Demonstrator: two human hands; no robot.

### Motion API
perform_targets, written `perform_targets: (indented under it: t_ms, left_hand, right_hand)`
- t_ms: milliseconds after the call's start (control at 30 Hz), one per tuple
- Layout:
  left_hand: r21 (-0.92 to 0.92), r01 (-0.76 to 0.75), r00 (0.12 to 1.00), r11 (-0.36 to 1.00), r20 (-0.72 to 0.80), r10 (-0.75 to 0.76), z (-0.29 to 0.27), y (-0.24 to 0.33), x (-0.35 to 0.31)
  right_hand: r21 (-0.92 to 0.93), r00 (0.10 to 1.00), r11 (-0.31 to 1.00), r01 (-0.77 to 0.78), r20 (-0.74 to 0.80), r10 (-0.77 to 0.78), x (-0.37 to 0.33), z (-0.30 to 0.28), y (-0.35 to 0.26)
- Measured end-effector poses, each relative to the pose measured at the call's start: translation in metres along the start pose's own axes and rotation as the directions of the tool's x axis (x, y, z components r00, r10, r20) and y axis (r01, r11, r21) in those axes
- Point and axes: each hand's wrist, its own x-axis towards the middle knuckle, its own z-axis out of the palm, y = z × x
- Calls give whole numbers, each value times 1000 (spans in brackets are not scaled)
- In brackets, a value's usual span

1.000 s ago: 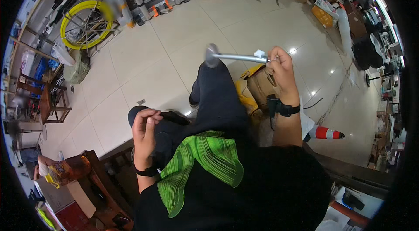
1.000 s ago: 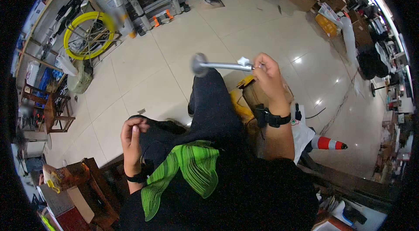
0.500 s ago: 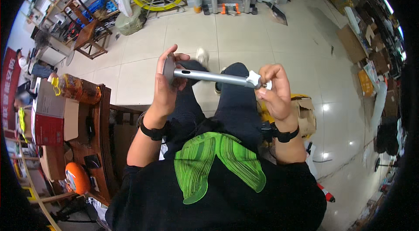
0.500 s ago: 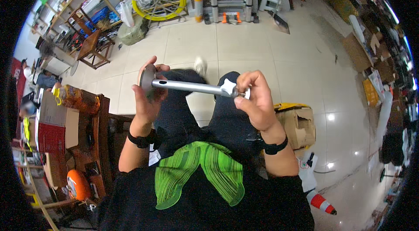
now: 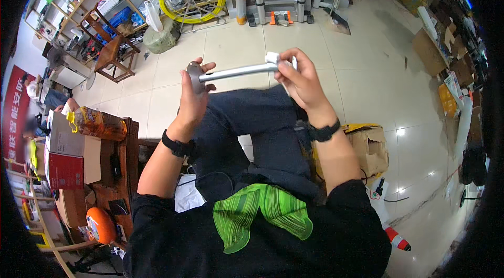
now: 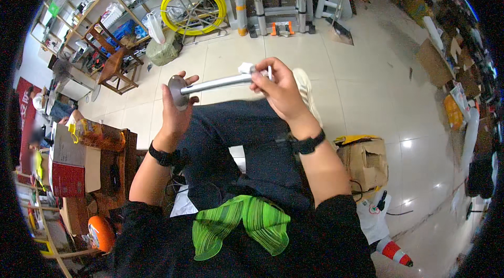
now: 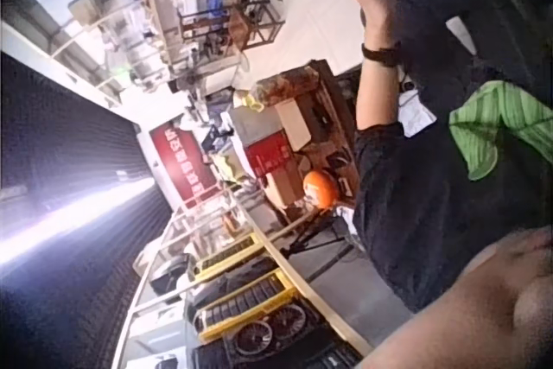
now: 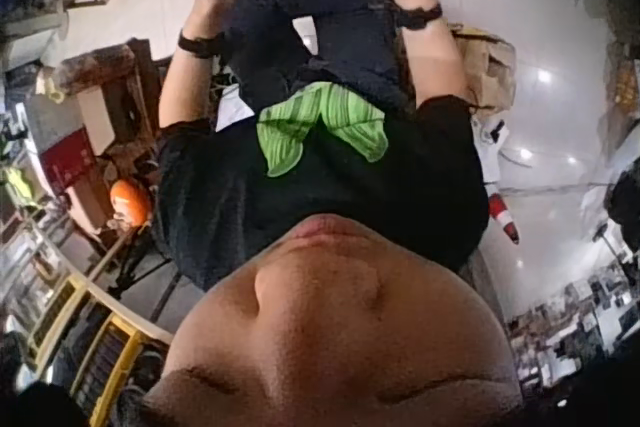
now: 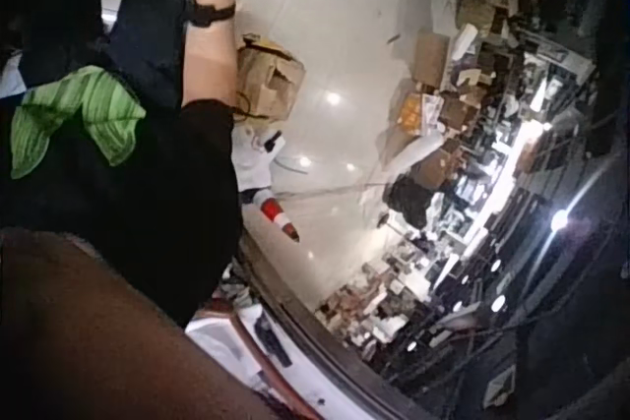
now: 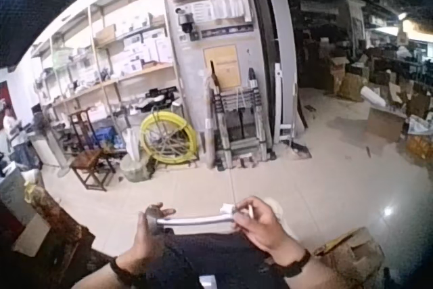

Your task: Assembling a metal hardware stand component.

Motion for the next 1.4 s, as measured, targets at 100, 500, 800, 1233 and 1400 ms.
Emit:
perform_targets:
  t_ms: [100,500,800,1233,1400]
  left_hand:
    - [261,-29,999,965,-33,39,-27,-18,21]
    - [-114,715,665,689,-191,-722,-19,-90,145]
    - [-193,623,760,759,-83,-645,-56,-190,145]
    - [-337,308,951,890,106,-290,-48,-188,130]
    - [-466,169,983,868,12,-185,-58,-171,117]
  right_hand:
    - [187,999,982,-20,-45,29,43,-5,38]
    - [108,932,990,-90,-341,122,168,-87,150]
    - [-61,895,946,-320,-346,281,160,-114,202]
    - [293,828,897,-329,-368,424,156,-137,191]
    - [251,724,753,-608,-214,656,152,-136,183]
